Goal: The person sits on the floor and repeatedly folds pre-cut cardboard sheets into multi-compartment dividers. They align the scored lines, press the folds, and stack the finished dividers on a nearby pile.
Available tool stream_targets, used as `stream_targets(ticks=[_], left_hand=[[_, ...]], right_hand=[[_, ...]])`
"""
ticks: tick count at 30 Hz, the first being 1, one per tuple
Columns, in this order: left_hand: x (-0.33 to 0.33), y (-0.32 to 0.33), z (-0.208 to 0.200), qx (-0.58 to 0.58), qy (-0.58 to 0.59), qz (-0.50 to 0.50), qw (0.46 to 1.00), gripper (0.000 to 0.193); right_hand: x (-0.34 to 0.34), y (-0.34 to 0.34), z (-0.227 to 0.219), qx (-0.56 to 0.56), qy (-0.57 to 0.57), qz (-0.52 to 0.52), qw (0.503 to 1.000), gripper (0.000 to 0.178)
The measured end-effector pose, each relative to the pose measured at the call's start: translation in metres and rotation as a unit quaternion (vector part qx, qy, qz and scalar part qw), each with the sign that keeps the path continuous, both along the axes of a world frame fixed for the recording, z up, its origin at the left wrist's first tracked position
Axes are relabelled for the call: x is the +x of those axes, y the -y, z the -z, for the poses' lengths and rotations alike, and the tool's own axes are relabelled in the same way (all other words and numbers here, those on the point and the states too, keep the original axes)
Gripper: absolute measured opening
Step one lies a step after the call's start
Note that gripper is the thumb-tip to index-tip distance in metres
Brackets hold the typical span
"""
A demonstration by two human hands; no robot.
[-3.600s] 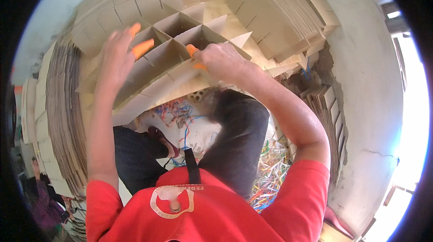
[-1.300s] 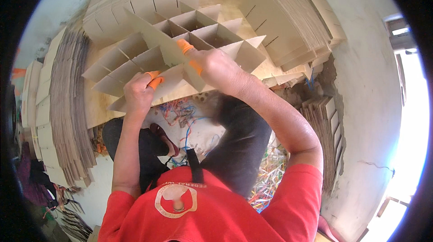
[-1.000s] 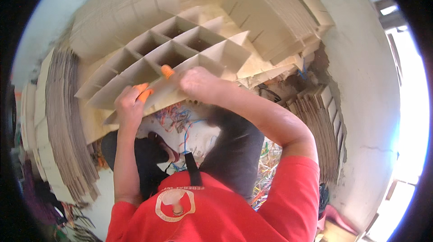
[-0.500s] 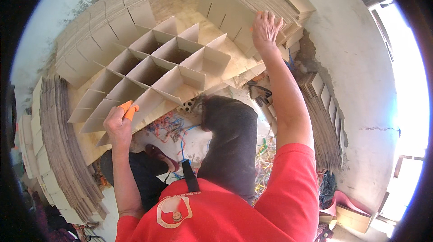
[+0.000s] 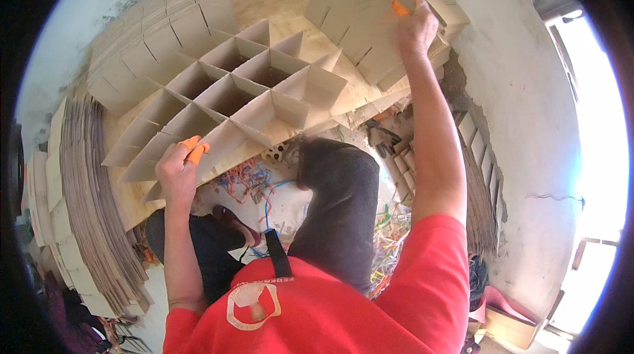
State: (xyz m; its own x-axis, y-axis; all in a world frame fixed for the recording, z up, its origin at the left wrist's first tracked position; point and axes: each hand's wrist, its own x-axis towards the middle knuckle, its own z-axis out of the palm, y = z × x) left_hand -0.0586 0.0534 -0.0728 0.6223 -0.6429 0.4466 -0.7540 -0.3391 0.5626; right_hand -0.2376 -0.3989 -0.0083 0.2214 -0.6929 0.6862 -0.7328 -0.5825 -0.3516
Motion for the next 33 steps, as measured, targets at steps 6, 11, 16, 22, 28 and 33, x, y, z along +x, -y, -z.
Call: stream_targets(ticks=[6,11,16,22,28,33], left_hand=[[-0.002,-0.011,0.002,-0.051,0.039,-0.028,0.998,0.026],[0.003,-0.049,0.004,-0.027,0.073,-0.061,0.995,0.028],[0.001,-0.065,0.000,-0.019,0.059,-0.074,0.995,0.034],[0.003,-0.071,0.004,-0.033,0.084,-0.090,0.992,0.039],[0.005,-0.071,0.000,-0.032,0.082,-0.073,0.993,0.031],[0.009,-0.071,0.013,-0.014,0.073,-0.051,0.996,0.019]], right_hand=[[0.028,-0.094,-0.080,0.277,0.242,-0.340,0.866,0.030],[0.041,-0.174,-0.068,0.357,0.141,-0.333,0.861,0.039],[0.046,-0.167,-0.012,0.496,0.127,-0.358,0.781,0.041],[0.032,-0.163,-0.029,0.368,0.149,-0.287,0.872,0.026],[0.020,-0.203,-0.081,0.349,0.155,-0.347,0.857,0.033],[0.048,-0.275,-0.078,0.307,0.030,-0.452,0.837,0.038]])
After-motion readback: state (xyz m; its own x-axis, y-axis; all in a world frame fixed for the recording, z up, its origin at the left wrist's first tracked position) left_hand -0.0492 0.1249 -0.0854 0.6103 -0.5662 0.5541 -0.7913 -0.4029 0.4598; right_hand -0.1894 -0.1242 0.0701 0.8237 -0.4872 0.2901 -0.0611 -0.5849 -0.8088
